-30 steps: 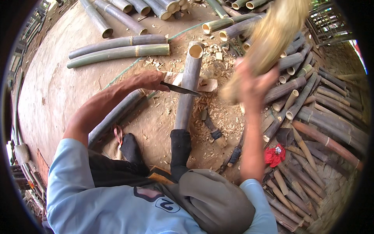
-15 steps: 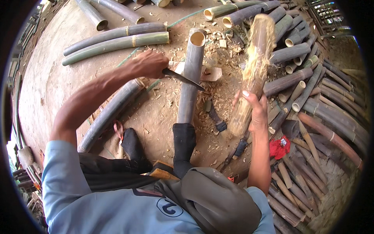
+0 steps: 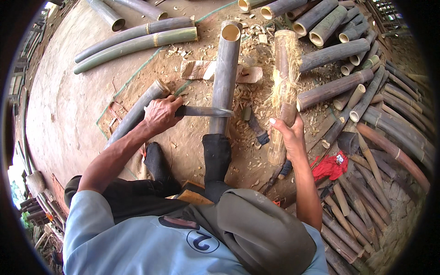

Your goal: The person carves and saws bamboo segments using a knife and a hand saw while sitting on the ground.

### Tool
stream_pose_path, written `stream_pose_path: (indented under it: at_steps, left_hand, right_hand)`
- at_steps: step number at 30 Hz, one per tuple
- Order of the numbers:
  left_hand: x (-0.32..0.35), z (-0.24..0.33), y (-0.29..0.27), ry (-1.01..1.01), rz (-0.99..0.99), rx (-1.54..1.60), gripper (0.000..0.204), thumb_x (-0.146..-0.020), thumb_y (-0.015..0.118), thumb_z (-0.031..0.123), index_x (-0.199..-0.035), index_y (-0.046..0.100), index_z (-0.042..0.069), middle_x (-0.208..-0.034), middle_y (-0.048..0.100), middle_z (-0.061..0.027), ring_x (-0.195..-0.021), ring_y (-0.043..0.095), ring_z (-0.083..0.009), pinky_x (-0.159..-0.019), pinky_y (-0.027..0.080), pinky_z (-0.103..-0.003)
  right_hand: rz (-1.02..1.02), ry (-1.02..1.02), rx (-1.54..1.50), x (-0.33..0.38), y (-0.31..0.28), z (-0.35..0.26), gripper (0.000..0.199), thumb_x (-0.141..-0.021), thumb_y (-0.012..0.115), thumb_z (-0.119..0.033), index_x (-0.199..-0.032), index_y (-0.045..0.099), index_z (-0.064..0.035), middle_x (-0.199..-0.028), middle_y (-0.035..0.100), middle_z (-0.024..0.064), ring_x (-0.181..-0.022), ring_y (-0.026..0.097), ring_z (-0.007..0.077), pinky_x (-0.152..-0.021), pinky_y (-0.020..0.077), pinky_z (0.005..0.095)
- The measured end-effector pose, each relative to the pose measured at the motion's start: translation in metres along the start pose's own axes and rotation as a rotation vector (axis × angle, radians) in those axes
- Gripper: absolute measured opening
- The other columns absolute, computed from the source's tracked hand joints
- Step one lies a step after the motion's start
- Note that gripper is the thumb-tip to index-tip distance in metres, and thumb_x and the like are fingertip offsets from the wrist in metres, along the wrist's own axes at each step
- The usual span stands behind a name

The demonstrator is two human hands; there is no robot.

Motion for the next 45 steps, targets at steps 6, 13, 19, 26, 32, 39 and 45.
stream_pose_path:
  at_steps: [6,13,19,26,32,39,45]
  left_hand:
    - [0.0,0.001,0.007,-0.012,0.01,0.012,0.031,-0.084,0.075,0.029,-0.099,0.059,0.006,-0.086,0.063,-0.0133,-0.078,0.067,-0.0354,-0.067,0.053,-0.048]
    - [-0.005,-0.002,0.016,-0.039,-0.026,-0.058,0.018,-0.088,0.066,0.02,-0.095,0.062,0.005,-0.093,0.069,-0.0155,-0.078,0.071,-0.0364,-0.066,0.056,-0.048]
    - [-0.016,0.007,0.004,-0.075,-0.115,-0.052,0.009,-0.084,0.058,0.012,-0.086,0.065,0.007,-0.08,0.07,-0.0171,-0.074,0.071,-0.0374,-0.066,0.056,-0.049]
    - [-0.009,0.003,0.006,-0.097,-0.1,-0.097,0.007,-0.084,0.058,0.01,-0.087,0.062,0.005,-0.079,0.07,-0.0176,-0.074,0.072,-0.036,-0.065,0.055,-0.049]
    - [-0.011,-0.007,0.013,-0.089,-0.065,-0.116,0.008,-0.085,0.056,0.012,-0.087,0.062,0.007,-0.08,0.07,-0.0183,-0.076,0.072,-0.0361,-0.065,0.055,-0.049]
    - [-0.016,-0.004,0.016,-0.082,-0.072,-0.097,0.009,-0.085,0.056,0.012,-0.089,0.062,0.007,-0.082,0.07,-0.0187,-0.075,0.071,-0.0363,-0.064,0.054,-0.05]
    - [-0.021,-0.002,0.016,-0.047,-0.043,-0.093,0.01,-0.084,0.056,0.011,-0.089,0.063,0.006,-0.083,0.069,-0.0182,-0.076,0.071,-0.0371,-0.065,0.054,-0.05]
  right_hand:
    - [-0.062,-0.016,0.061,0.0,0.001,0.0,0.059,-0.082,0.079,-0.018,-0.129,0.049,-0.0002,-0.095,0.063,0.0084,-0.072,0.064,0.0144,-0.064,0.0562,0.03]
    - [-0.147,-0.453,0.762,0.004,0.013,-0.016,0.064,-0.078,0.082,-0.028,-0.128,0.053,0.0006,-0.097,0.067,0.0137,-0.081,0.069,0.0238,-0.07,0.0604,0.035]
    - [-0.626,-1.217,1.461,-0.041,0.016,-0.019,0.067,-0.068,0.09,-0.026,-0.121,0.054,-0.0044,-0.091,0.067,0.011,-0.091,0.069,0.0265,-0.077,0.0594,0.0414]
    - [-0.836,-1.633,1.247,-0.003,0.057,-0.026,0.036,-0.074,0.081,-0.022,-0.1,0.059,-0.0085,-0.079,0.062,0.0031,-0.071,0.065,0.0194,-0.06,0.0545,0.0309]
    - [-0.64,-1.143,1.541,-0.039,0.04,-0.011,0.048,-0.062,0.079,-0.024,-0.101,0.058,-0.0075,-0.077,0.061,0.0095,-0.072,0.065,0.0231,-0.064,0.0572,0.0351]
    - [-0.629,-1.177,1.718,-0.05,0.029,-0.015,0.024,-0.077,0.074,-0.014,-0.096,0.06,-0.0072,-0.081,0.062,0.0053,-0.074,0.064,0.0192,-0.064,0.0592,0.035]
    - [-0.686,-1.631,1.431,-0.044,0.031,-0.018,0.042,-0.079,0.079,-0.026,-0.111,0.058,-0.0084,-0.084,0.059,0.0048,-0.076,0.062,0.0207,-0.064,0.057,0.0323]
Point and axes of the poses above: each hand's wrist, its own x-axis away from the middle knuckle, its own y-axis out of the palm, z = x × y, the point moved 3 cm from there along -x, towards the middle knuckle
